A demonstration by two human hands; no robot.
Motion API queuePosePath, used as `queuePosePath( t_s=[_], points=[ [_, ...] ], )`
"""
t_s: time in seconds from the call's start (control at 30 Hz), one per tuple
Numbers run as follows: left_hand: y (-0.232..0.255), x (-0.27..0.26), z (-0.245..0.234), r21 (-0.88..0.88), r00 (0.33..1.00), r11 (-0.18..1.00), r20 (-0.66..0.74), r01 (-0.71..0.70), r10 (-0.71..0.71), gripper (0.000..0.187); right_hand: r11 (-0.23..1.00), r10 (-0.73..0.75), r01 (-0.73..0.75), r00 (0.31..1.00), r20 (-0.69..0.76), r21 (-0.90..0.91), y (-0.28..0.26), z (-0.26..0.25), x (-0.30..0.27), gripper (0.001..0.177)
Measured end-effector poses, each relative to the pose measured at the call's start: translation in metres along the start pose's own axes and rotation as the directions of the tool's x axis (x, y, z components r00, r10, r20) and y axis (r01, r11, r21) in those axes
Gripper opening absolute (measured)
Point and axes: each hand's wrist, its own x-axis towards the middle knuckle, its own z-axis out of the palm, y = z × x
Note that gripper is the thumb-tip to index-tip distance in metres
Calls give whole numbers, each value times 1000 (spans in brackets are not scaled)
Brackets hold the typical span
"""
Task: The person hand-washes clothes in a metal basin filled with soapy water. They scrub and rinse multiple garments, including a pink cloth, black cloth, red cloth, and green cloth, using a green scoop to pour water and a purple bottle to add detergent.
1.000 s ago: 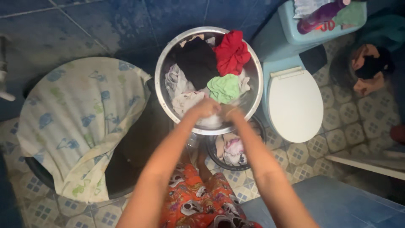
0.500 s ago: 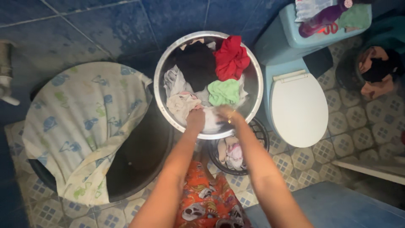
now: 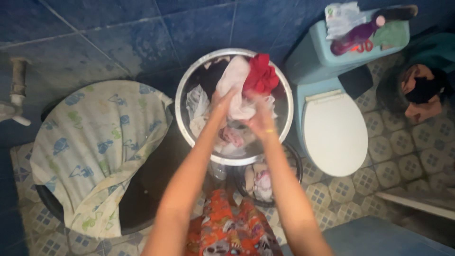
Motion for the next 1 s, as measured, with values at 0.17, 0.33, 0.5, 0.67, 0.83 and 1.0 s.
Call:
queuePosePath(
  t_s=[0.17, 0.33, 0.5, 0.67, 0.83, 1.0],
  points=[
    [-16, 22, -22, -447, 989, 894, 141, 34, 33, 48, 883, -195, 119, 973, -125, -453, -5, -19, 34, 35],
    [-53, 19, -2, -536, 948, 794, 276, 287, -156, 47, 223, -769, 391, 634, 86, -893, 37, -21, 48, 31],
    [-72, -1, 21, -439, 927, 828, 293, 350, -236, 45, -202, -710, 394, 572, 411, -897, 71, -30, 79, 31],
    [-55, -5, 18, -277, 950, 915, 192, 293, -246, 44, 37, -821, 222, 563, 97, -974, -18, -100, 100, 37],
    [-33, 17, -42, -95, 957, 961, -111, 258, -268, 42, 596, -657, 388, 738, -150, -703, -108, -104, 78, 41],
    [-44, 26, -64, -144, 988, 979, 33, -145, 151, 40, 784, -392, 127, 861, -325, -607, -126, -61, 39, 44]
  ],
)
